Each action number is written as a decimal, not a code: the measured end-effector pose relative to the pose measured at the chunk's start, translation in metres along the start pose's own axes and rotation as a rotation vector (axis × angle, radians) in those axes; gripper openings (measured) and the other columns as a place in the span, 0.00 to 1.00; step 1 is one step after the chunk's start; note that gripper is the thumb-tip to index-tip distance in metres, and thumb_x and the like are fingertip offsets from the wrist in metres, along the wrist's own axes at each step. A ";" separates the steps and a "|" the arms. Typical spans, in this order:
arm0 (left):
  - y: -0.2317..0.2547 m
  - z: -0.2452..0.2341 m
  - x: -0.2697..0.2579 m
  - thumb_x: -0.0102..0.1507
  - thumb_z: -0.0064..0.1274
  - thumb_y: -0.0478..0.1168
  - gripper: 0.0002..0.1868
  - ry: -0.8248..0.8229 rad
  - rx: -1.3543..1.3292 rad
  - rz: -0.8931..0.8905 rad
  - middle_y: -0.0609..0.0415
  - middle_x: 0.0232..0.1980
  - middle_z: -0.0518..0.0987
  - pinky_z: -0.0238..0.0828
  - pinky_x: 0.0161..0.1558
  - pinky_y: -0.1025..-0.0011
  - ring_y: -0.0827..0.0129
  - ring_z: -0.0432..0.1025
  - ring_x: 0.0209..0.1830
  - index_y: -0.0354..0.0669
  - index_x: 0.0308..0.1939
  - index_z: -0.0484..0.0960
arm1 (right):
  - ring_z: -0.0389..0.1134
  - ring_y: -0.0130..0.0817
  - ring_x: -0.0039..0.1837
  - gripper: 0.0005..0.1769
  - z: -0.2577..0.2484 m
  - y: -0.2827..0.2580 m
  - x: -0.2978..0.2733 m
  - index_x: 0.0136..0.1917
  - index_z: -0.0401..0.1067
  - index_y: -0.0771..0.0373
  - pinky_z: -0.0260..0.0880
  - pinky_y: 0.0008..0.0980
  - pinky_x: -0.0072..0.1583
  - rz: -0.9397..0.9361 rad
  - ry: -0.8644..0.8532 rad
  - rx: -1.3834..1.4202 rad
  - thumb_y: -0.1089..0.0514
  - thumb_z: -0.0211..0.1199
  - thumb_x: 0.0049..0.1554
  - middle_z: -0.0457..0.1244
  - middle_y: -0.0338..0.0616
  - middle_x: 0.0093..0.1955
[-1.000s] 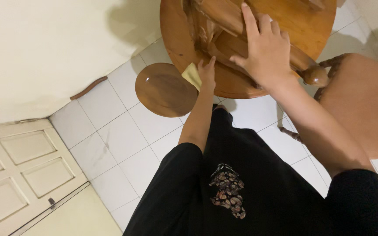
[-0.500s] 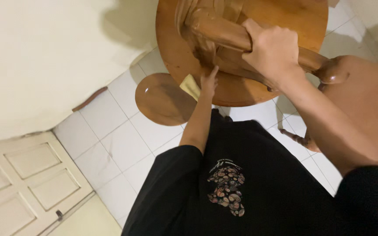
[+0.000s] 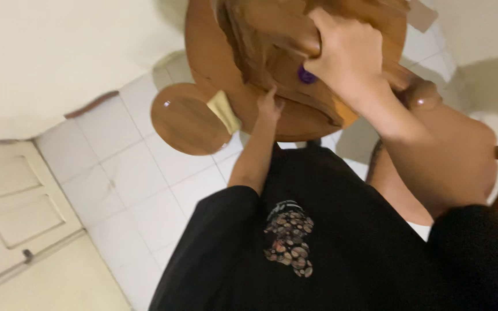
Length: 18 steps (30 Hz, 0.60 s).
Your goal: The person wipes a wooden chair with a cloth, then sprays a cleaning solution onto the cloth and continues wiping the chair's legs and underside. The chair is placed upside down on a round wooden table during the process.
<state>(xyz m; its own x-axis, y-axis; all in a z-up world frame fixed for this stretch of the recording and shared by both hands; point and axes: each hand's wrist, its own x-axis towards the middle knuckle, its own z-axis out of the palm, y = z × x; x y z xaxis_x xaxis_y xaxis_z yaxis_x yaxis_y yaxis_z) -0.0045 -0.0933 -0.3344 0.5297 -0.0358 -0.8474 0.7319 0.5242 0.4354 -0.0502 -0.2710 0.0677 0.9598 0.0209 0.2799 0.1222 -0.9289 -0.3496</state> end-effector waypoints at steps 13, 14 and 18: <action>-0.017 0.023 -0.017 0.55 0.60 0.29 0.44 0.096 -0.154 0.398 0.57 0.47 0.77 0.63 0.29 0.72 0.71 0.71 0.38 0.49 0.74 0.61 | 0.69 0.52 0.46 0.21 -0.029 0.084 0.006 0.52 0.71 0.68 0.67 0.47 0.48 -0.090 0.066 0.138 0.56 0.75 0.50 0.66 0.52 0.42; -0.021 0.022 -0.019 0.55 0.61 0.28 0.42 0.066 -0.177 0.472 0.55 0.50 0.78 0.66 0.37 0.71 0.69 0.72 0.43 0.44 0.73 0.62 | 0.69 0.51 0.46 0.20 -0.029 0.090 0.006 0.52 0.72 0.68 0.67 0.47 0.48 -0.130 0.079 0.141 0.57 0.74 0.51 0.66 0.52 0.42; -0.039 0.032 -0.030 0.58 0.61 0.28 0.36 0.098 -0.160 0.681 0.49 0.55 0.78 0.70 0.55 0.67 0.63 0.72 0.53 0.33 0.70 0.68 | 0.69 0.48 0.45 0.13 -0.044 0.117 0.014 0.51 0.75 0.65 0.68 0.44 0.48 -0.399 0.084 -0.059 0.58 0.71 0.54 0.66 0.50 0.41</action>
<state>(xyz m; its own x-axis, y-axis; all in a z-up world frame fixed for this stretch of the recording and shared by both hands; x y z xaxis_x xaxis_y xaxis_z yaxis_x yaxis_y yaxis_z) -0.0348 -0.1393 -0.3165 0.8009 0.4177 -0.4291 0.1753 0.5218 0.8349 -0.0342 -0.3955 0.0704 0.8156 0.3560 0.4562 0.4638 -0.8736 -0.1474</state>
